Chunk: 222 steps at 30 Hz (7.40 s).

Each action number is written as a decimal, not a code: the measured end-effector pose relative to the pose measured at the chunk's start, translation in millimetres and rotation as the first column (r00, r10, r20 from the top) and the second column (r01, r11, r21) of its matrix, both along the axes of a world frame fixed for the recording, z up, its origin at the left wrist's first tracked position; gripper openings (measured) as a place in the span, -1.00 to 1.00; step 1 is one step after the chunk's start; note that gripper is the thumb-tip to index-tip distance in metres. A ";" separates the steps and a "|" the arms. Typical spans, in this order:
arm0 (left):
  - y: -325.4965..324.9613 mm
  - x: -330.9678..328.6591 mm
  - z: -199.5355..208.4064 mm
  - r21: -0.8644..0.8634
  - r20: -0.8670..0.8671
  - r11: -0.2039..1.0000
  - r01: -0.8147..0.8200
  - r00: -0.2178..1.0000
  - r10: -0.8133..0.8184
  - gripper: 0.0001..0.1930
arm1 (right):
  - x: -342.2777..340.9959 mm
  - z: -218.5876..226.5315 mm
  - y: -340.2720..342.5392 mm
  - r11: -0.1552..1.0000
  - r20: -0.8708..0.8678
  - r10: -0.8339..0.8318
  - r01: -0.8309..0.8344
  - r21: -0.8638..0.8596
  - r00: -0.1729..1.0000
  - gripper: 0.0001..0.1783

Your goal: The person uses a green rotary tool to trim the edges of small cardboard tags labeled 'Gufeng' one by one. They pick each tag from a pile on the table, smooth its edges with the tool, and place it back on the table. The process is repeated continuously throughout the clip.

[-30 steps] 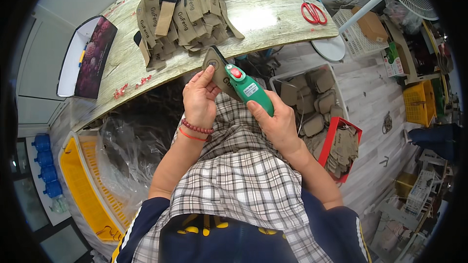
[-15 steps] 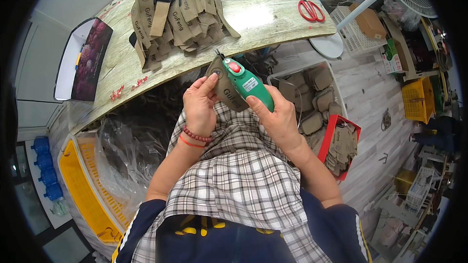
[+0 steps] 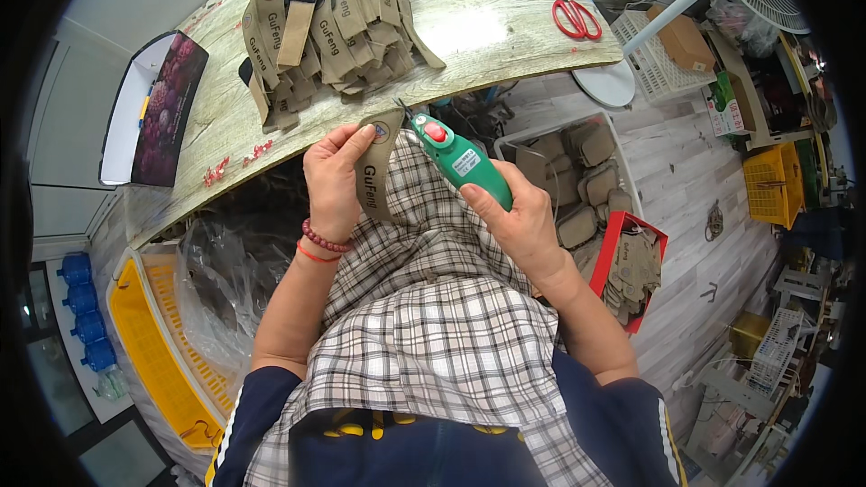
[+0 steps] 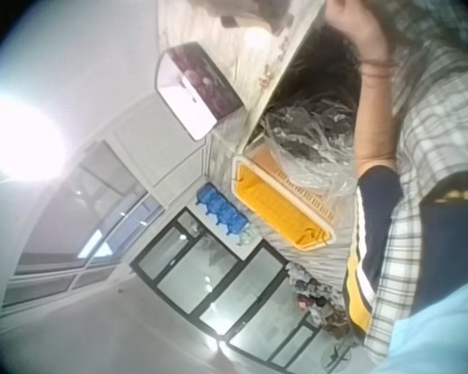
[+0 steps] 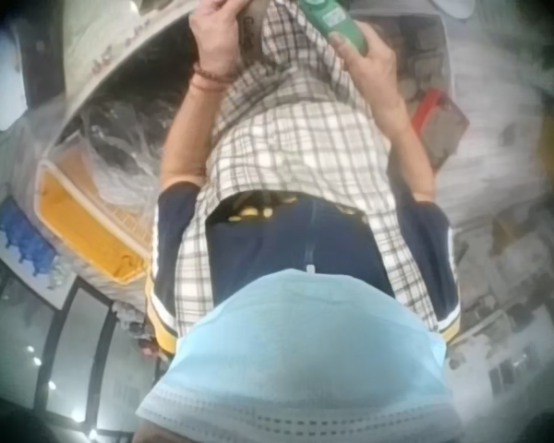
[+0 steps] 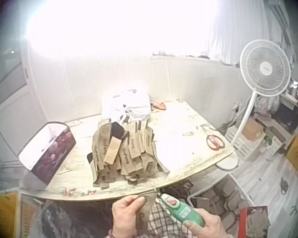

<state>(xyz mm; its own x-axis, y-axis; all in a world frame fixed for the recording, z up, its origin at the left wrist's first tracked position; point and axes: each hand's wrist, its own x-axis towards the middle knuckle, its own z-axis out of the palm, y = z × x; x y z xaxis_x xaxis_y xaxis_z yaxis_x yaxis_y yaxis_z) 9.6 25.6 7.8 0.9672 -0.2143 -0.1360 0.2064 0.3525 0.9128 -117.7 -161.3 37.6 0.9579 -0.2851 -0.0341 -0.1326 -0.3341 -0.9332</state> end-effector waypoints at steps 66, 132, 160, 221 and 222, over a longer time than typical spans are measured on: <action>-41.7 18.2 6.2 -0.317 -0.165 0.935 -0.162 0.980 0.114 -0.91 | 7.9 8.6 9.9 0.995 0.011 -0.093 0.093 0.029 0.996 -0.57; 65.0 228.2 40.3 0.543 0.819 0.131 -0.829 0.558 0.135 -0.73 | 15.1 -1.1 4.8 0.996 0.004 -0.093 0.093 -0.008 0.996 -0.62; -53.9 37.5 24.3 -0.310 -0.093 0.941 -0.135 0.989 0.111 -0.86 | 13.5 23.6 -2.9 0.992 0.101 -0.105 0.112 -0.065 0.989 -0.55; 235.1 169.8 -44.3 0.814 0.350 0.352 -0.462 0.874 0.337 -0.82 | 19.5 -1.2 -1.6 0.998 0.002 -0.043 0.043 0.055 0.999 -0.59; 219.8 167.3 -38.9 0.773 0.614 0.030 -0.633 0.760 0.216 -0.80 | 18.6 0.3 -1.9 0.998 0.007 -0.049 0.048 0.040 0.999 -0.59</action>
